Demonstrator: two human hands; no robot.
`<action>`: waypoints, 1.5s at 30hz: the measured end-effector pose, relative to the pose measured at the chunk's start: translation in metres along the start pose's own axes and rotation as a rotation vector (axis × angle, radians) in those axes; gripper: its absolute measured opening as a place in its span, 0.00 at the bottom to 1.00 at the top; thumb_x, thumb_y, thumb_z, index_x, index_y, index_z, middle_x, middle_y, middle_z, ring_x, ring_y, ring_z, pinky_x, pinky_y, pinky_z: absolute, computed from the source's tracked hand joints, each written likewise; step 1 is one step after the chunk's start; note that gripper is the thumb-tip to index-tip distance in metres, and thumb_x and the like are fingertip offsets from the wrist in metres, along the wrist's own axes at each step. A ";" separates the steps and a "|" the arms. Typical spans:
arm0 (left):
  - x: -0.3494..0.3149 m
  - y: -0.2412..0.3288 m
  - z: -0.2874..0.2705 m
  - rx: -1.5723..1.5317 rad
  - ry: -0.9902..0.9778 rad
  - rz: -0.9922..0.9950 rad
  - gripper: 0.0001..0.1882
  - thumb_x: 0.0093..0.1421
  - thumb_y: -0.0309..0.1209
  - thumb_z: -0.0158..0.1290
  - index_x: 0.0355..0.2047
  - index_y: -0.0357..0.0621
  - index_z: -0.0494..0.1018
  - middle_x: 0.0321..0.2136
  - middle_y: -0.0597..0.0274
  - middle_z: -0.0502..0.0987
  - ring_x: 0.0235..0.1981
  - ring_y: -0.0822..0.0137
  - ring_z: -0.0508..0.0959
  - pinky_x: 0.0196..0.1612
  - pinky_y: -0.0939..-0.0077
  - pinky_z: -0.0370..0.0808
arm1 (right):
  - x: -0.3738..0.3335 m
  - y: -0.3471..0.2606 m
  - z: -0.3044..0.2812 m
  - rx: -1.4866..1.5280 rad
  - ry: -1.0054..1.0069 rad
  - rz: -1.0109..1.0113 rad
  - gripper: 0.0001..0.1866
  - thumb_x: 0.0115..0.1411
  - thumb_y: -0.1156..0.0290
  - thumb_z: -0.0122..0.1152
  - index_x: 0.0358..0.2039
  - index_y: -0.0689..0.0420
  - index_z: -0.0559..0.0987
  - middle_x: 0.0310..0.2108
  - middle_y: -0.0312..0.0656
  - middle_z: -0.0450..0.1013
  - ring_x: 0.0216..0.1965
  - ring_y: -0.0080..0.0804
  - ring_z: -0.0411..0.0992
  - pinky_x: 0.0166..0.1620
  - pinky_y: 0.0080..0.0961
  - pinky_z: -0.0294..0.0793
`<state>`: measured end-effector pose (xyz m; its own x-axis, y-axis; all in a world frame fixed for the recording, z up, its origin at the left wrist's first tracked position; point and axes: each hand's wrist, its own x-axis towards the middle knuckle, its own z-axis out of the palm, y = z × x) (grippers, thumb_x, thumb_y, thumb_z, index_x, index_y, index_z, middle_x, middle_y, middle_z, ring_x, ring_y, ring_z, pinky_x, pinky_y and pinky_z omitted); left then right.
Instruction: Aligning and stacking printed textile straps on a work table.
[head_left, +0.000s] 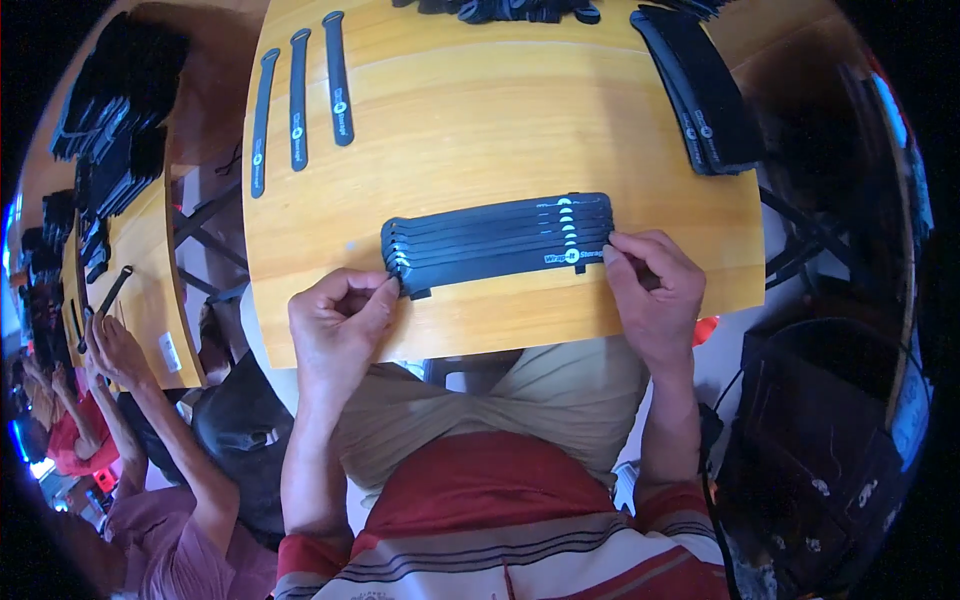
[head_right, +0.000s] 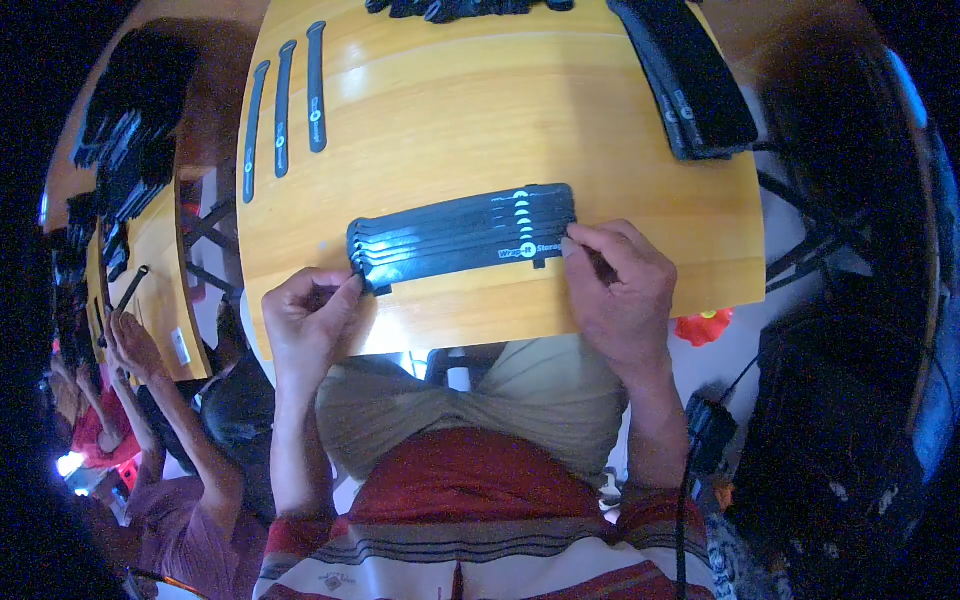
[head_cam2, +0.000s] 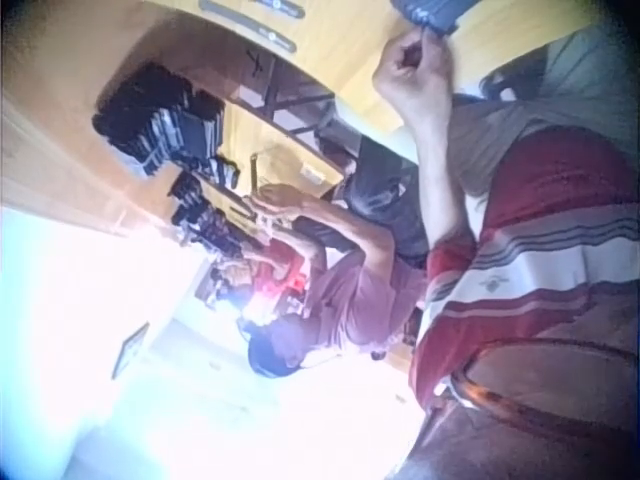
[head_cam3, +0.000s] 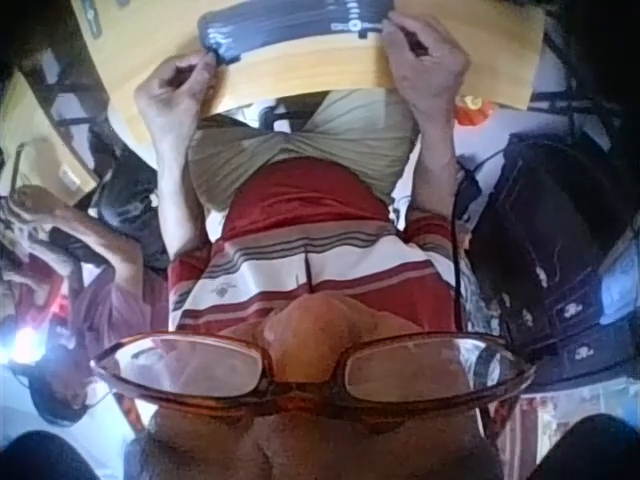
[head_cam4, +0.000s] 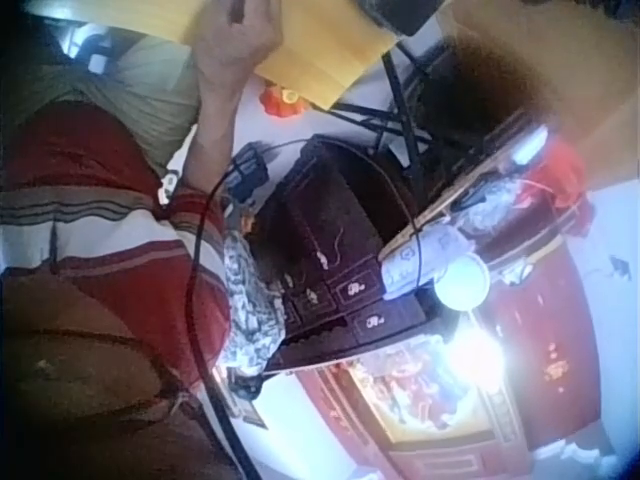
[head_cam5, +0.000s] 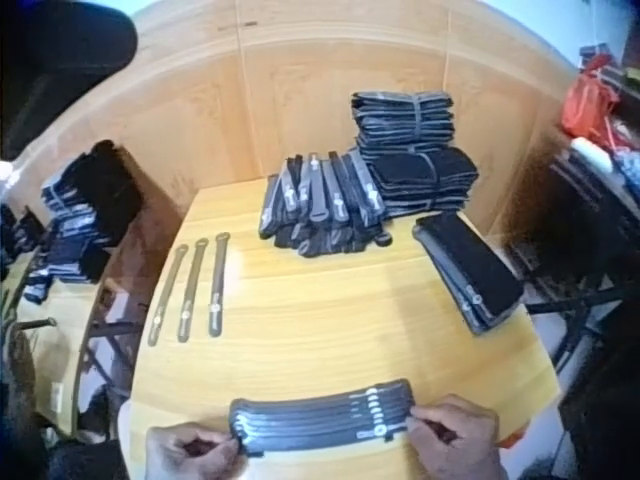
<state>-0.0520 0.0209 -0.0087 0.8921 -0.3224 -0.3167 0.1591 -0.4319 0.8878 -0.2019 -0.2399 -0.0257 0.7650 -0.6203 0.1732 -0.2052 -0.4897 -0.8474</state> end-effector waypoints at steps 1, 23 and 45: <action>0.000 0.000 0.000 0.006 0.007 -0.005 0.03 0.63 0.21 0.62 0.34 0.33 0.82 0.22 0.68 0.80 0.23 0.83 0.74 0.26 0.88 0.69 | 0.000 0.000 0.000 0.008 -0.007 0.002 0.07 0.58 0.81 0.68 0.38 0.64 0.84 0.30 0.44 0.79 0.28 0.27 0.77 0.32 0.21 0.76; 0.002 -0.002 0.000 0.000 -0.045 0.027 0.04 0.63 0.23 0.63 0.34 0.32 0.82 0.23 0.70 0.79 0.23 0.85 0.73 0.26 0.88 0.69 | -0.002 0.006 -0.002 0.000 -0.004 0.022 0.06 0.59 0.81 0.68 0.38 0.65 0.84 0.31 0.43 0.79 0.30 0.26 0.77 0.34 0.22 0.76; 0.001 0.000 0.004 0.004 -0.012 0.009 0.03 0.62 0.22 0.63 0.33 0.32 0.82 0.22 0.71 0.79 0.23 0.84 0.73 0.26 0.87 0.69 | -0.001 0.003 0.000 0.022 0.009 0.040 0.06 0.59 0.81 0.67 0.38 0.63 0.84 0.30 0.43 0.79 0.29 0.25 0.77 0.33 0.20 0.75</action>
<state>-0.0531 0.0176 -0.0106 0.8882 -0.3364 -0.3128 0.1494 -0.4324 0.8892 -0.2035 -0.2411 -0.0286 0.7511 -0.6443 0.1436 -0.2214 -0.4508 -0.8647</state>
